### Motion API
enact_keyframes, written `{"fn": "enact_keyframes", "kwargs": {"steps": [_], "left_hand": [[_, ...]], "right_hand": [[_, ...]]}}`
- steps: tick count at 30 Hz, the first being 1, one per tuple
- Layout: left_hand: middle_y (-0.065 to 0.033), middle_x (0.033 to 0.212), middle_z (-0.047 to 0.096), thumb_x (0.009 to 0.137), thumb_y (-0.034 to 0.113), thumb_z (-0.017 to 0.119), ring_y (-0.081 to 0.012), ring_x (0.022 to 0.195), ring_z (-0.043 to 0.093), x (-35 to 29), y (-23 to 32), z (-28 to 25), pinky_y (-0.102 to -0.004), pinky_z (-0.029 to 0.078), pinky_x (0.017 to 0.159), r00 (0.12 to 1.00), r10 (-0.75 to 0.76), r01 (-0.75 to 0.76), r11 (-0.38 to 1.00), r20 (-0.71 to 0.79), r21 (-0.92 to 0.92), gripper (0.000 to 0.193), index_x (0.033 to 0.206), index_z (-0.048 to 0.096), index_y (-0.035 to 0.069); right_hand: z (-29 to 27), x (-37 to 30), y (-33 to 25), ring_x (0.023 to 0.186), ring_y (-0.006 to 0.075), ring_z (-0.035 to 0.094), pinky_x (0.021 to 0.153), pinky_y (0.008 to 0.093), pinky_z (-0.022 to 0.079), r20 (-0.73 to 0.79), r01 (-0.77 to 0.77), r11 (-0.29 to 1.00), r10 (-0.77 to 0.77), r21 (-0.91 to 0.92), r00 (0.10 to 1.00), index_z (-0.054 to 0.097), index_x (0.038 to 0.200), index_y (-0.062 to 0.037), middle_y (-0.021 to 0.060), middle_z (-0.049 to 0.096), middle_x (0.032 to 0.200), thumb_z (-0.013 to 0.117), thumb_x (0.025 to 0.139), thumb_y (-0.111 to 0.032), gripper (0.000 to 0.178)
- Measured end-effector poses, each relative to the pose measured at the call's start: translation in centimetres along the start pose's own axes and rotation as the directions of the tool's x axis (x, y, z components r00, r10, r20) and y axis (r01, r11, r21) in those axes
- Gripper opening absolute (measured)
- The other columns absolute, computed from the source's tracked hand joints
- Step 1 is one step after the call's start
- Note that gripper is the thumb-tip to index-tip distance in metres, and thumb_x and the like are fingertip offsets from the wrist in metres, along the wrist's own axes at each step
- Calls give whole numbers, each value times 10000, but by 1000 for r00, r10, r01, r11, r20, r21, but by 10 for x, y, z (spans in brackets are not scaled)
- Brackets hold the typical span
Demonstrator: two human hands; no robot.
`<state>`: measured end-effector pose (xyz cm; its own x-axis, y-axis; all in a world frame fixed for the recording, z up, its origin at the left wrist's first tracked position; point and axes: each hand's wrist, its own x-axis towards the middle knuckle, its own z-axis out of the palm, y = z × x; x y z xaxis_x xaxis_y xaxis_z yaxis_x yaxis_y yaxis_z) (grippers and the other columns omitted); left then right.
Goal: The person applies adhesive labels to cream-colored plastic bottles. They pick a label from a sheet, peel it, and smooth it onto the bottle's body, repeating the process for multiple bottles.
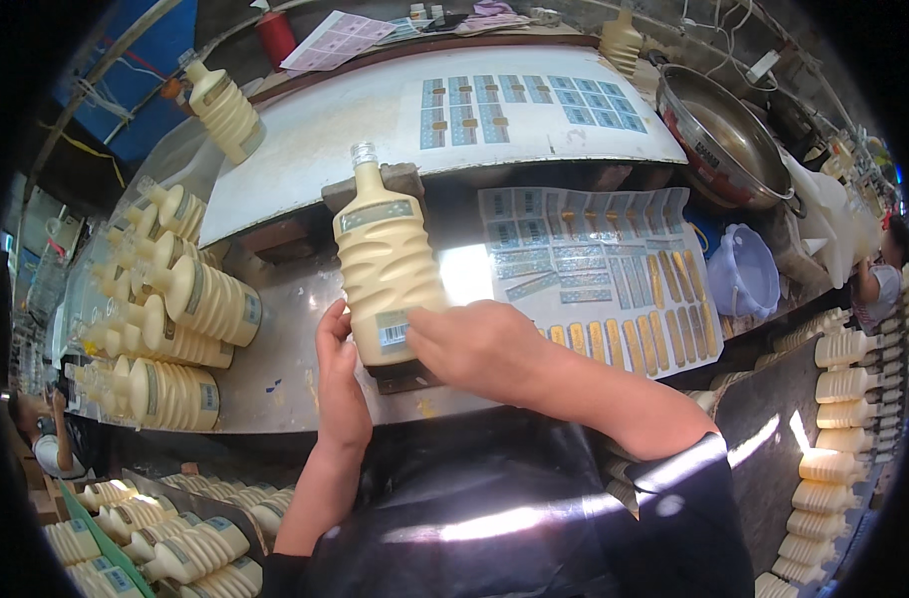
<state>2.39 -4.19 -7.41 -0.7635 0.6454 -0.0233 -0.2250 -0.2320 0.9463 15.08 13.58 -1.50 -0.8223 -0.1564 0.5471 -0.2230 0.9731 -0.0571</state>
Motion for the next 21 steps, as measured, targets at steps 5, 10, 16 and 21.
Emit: {"fn": "enact_keyframes", "kwargs": {"steps": [5, 10, 16, 21], "left_hand": [[-224, 1421, 490, 918, 204, 722, -320, 1315, 512, 13, 1, 17, -435, 406, 1124, 994, 37, 22, 848, -101, 530, 642, 1430, 417, -36], [-203, 1383, 527, 974, 241, 695, -281, 1285, 519, 11, -16, 12, -407, 412, 1104, 985, 169, -120, 810, -32, 573, 634, 1457, 379, -19], [-233, 1450, 497, 1044, 247, 594, -289, 1330, 507, 13, -17, 15, -404, 393, 1125, 988, 157, -128, 739, 16, 662, 601, 1503, 309, -15], [-243, 1460, 486, 1059, 233, 553, -289, 1330, 505, 16, -25, 9, -408, 378, 1140, 985, 173, -151, 779, 23, 608, 584, 1517, 285, -12]], "right_hand": [[8, -8, -2, 623, 136, 625, 525, 301, 515, -26, 62, 988, -67, -142, 997, 660, 958, -55, 47, 643, 982, 682, 792, -127, 181], [2, -28, -8, 610, 129, 619, 519, 278, 503, 23, 69, 980, -66, -189, 998, 686, 1022, -53, 55, 668, 972, 676, 804, -115, 227], [24, -35, -5, 706, 254, 664, 658, 358, 530, 119, -676, 624, 694, 392, 710, 660, 1312, -35, 153, 698, 881, 662, 948, -177, 391], [27, 1, -1, 900, 308, 722, 842, 408, 549, 552, -882, 170, 724, 439, 414, 660, 1310, -32, 198, 737, 967, 713, 904, -450, 585]]}}
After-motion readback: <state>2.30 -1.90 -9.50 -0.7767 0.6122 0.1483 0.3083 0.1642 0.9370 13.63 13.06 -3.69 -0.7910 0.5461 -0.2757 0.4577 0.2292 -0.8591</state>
